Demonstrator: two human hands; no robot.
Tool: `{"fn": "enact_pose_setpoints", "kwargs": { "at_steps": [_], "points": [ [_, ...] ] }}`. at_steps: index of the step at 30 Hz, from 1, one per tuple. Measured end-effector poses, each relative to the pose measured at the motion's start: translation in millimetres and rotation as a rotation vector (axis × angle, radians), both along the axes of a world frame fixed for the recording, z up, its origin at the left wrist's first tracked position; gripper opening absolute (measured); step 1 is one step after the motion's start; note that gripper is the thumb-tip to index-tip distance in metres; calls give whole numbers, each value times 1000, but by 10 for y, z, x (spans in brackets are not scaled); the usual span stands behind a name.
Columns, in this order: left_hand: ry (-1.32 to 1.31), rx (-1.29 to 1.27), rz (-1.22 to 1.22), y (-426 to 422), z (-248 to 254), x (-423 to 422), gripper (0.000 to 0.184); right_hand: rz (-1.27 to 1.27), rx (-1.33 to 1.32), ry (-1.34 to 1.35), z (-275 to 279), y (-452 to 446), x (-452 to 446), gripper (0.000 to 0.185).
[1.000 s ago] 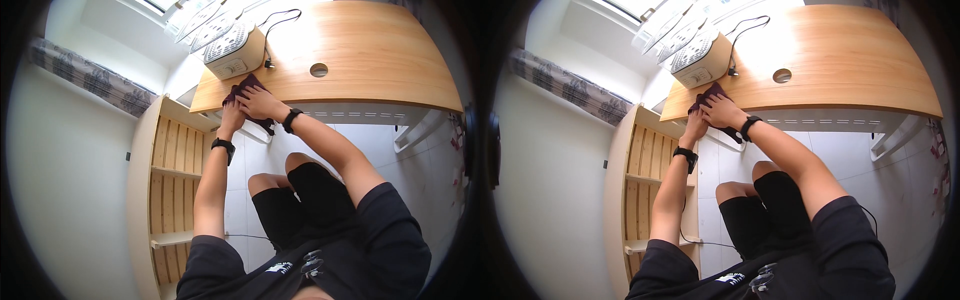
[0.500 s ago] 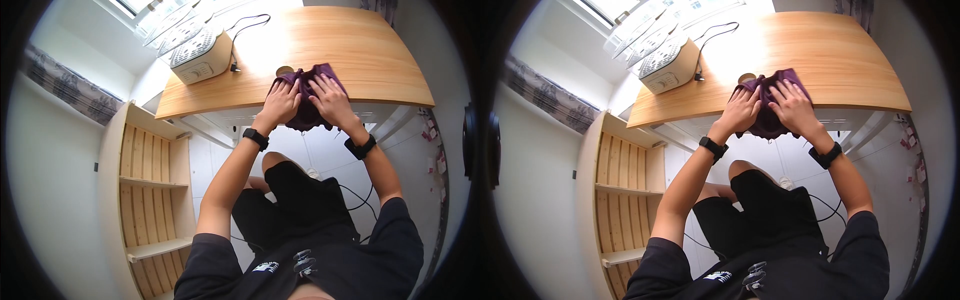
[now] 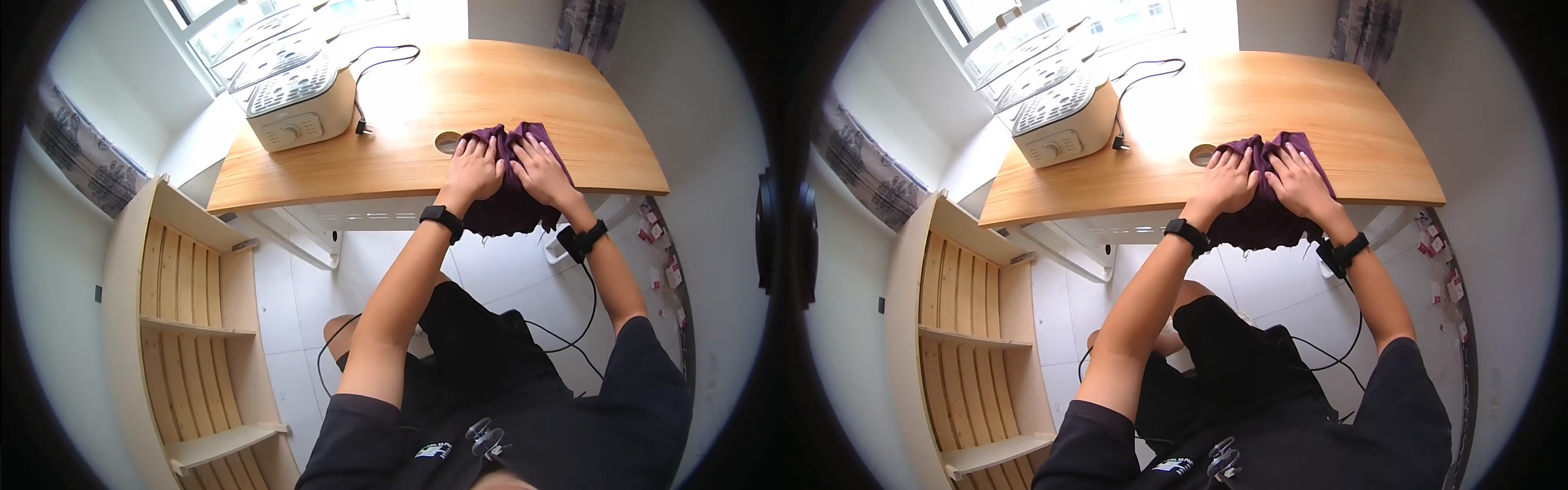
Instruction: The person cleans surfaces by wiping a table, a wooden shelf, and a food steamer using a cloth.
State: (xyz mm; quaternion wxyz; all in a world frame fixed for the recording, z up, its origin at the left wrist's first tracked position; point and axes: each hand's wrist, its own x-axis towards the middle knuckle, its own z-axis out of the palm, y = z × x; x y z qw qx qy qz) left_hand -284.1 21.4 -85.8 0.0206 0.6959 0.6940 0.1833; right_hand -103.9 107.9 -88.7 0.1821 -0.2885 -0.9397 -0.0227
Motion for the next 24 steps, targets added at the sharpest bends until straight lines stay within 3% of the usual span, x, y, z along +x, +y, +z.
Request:
{"fn": "enact_pose_setpoints", "kwargs": {
  "at_steps": [6, 12, 20, 24],
  "points": [
    [29, 36, 163, -69, -45, -281, 67, 39, -70, -107, 64, -80, -427, 57],
    [93, -4, 132, -313, 16, -824, 67, 124, -33, -71, 43, -171, -839, 57],
    [74, -29, 209, -167, 11, -976, 66, 115, -67, -159, 30, -109, -1145, 59],
    [56, -15, 236, -150, 42, -962, 64, 129, -114, -80, -37, -96, -1192, 63]
  ]
}}
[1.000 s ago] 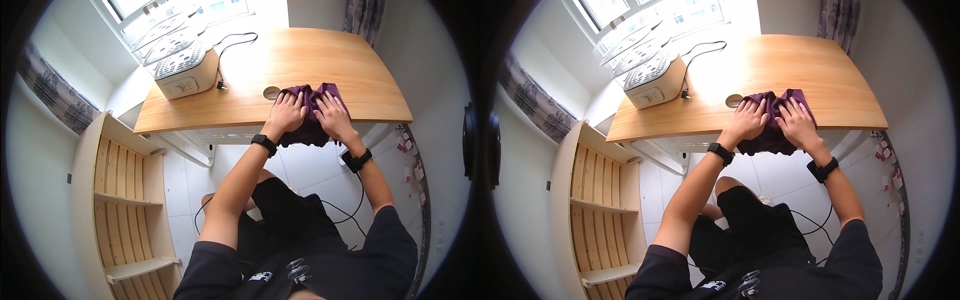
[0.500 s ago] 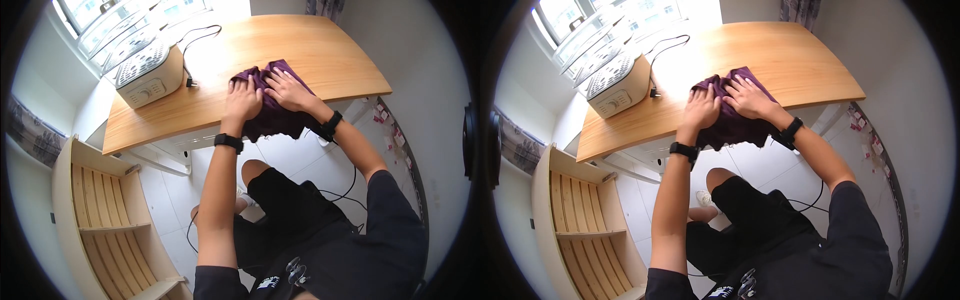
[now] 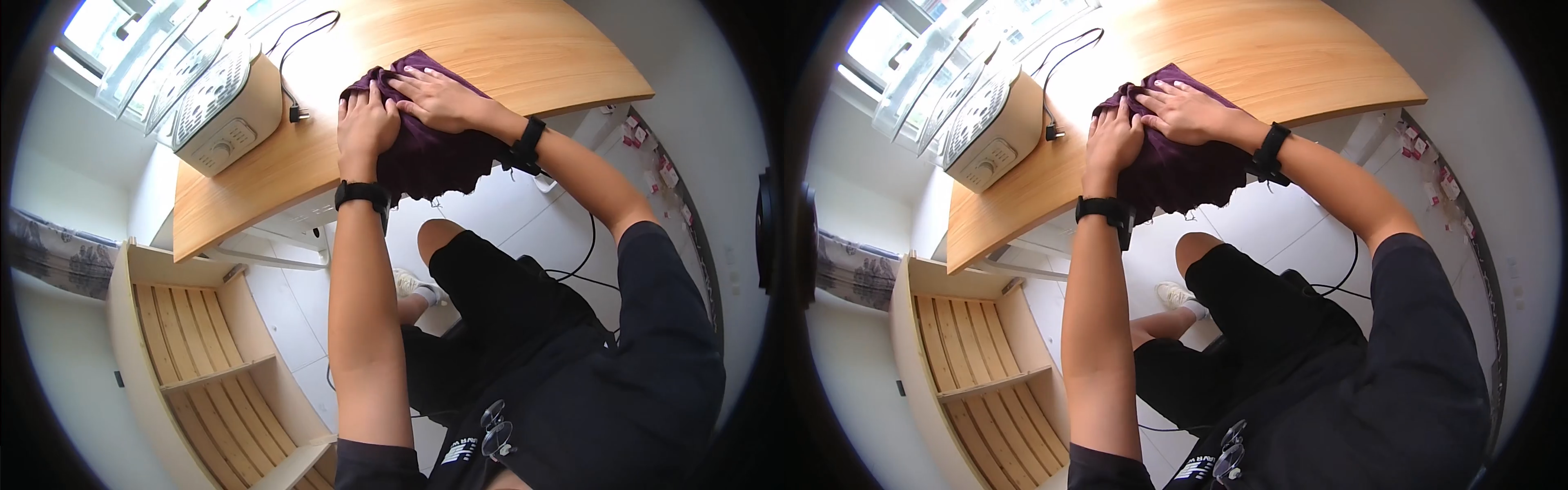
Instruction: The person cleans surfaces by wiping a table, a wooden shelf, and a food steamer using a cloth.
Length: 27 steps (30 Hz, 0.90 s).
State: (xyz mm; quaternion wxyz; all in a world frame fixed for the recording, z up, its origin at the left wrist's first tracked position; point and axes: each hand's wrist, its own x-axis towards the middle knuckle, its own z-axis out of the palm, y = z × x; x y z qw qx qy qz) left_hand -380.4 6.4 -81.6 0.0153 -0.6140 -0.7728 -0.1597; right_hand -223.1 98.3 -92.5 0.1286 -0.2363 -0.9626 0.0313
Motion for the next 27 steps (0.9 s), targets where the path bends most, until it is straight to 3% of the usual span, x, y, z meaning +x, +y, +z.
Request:
{"fn": "enact_pose_setpoints", "kwargs": {
  "at_steps": [6, 15, 19, 22, 27],
  "points": [
    [12, 90, -19, -47, -34, -3, 61, -20, -1, -26, 80, -61, 13, 63],
    [89, 94, -43, -182, -58, 64, 60, 210, 24, 197, 53, -49, 70, 52],
    [152, 122, -42, -418, -79, 199, 62, 267, -85, 219, 93, -79, 102, 49],
    [195, 182, -68, -650, -121, 313, 61, 345, 24, 227, 112, -124, 125, 47],
    [190, 151, -117, -775, -114, 301, 63, 285, 42, 157, 117, -146, 105, 49]
  ]
}}
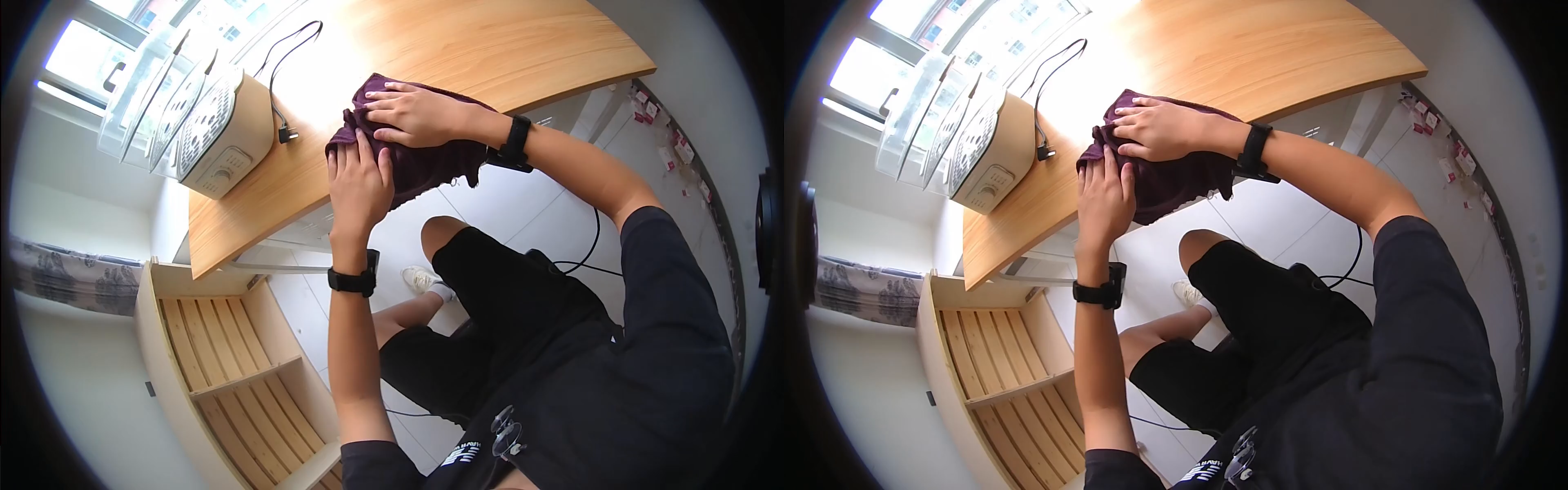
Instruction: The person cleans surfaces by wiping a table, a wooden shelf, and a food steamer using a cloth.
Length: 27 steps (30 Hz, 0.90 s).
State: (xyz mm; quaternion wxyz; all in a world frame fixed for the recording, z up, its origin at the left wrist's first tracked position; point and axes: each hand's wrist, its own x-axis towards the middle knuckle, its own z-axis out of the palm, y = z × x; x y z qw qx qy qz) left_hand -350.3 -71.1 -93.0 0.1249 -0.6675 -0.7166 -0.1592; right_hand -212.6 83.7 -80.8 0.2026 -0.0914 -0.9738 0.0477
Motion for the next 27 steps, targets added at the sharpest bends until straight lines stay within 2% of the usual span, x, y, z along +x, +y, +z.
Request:
{"fn": "enact_pose_setpoints", "kwargs": {
  "at_steps": [5, 10, 15, 19, 25, 27],
  "points": [
    [-60, -106, -68, 199, 44, -300, 71, -132, -13, -50, -61, 25, -45, 57],
    [-88, -205, 51, 570, 99, -407, 79, -349, -32, 31, -100, 39, -134, 58],
    [-97, -307, 135, 742, 173, -397, 78, -551, -24, 65, -135, 60, -166, 59],
    [-102, -264, 146, 728, 132, -356, 75, -535, -88, 57, -48, 46, -121, 59],
    [-76, -220, 79, 459, 121, -276, 69, -446, 4, 128, -177, -16, -97, 58],
    [-60, -182, 44, 308, 99, -214, 65, -432, 6, 66, -142, -130, 1, 61]
  ]
}}
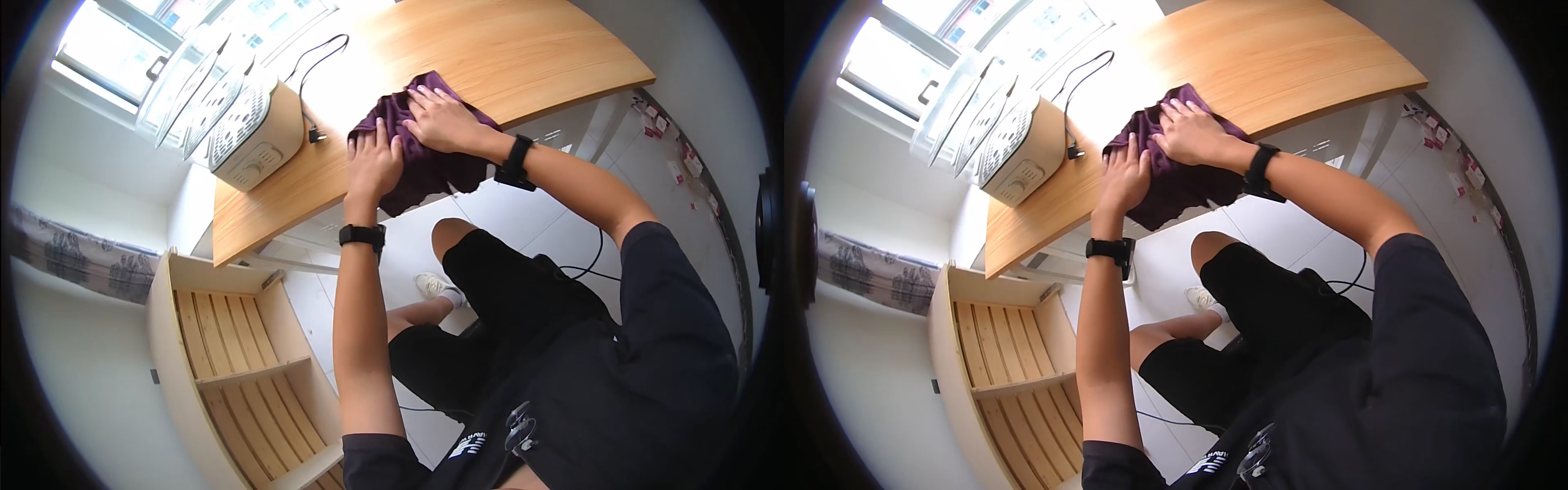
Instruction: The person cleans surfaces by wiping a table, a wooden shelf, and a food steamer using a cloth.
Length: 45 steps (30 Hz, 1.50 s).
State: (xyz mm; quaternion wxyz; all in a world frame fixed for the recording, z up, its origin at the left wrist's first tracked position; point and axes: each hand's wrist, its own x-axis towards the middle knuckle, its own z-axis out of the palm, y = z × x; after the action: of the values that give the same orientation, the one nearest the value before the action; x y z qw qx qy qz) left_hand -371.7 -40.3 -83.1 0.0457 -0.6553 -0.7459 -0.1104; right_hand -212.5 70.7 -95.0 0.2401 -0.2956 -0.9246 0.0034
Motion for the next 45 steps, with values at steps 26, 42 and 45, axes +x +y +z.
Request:
{"fn": "enact_pose_setpoints", "kwargs": {
  "at_steps": [26, 42, 45],
  "points": [
    [-83, 56, -118, 347, -67, 69, 62, 186, 0, 99, -99, 350, 124, 45],
    [-53, 9, 11, 285, 21, 197, 66, 192, -74, -80, 127, 246, 104, 43],
    [-54, 78, 0, 114, -57, 245, 63, 222, -46, -77, 55, 238, 135, 44]
  ]
}}
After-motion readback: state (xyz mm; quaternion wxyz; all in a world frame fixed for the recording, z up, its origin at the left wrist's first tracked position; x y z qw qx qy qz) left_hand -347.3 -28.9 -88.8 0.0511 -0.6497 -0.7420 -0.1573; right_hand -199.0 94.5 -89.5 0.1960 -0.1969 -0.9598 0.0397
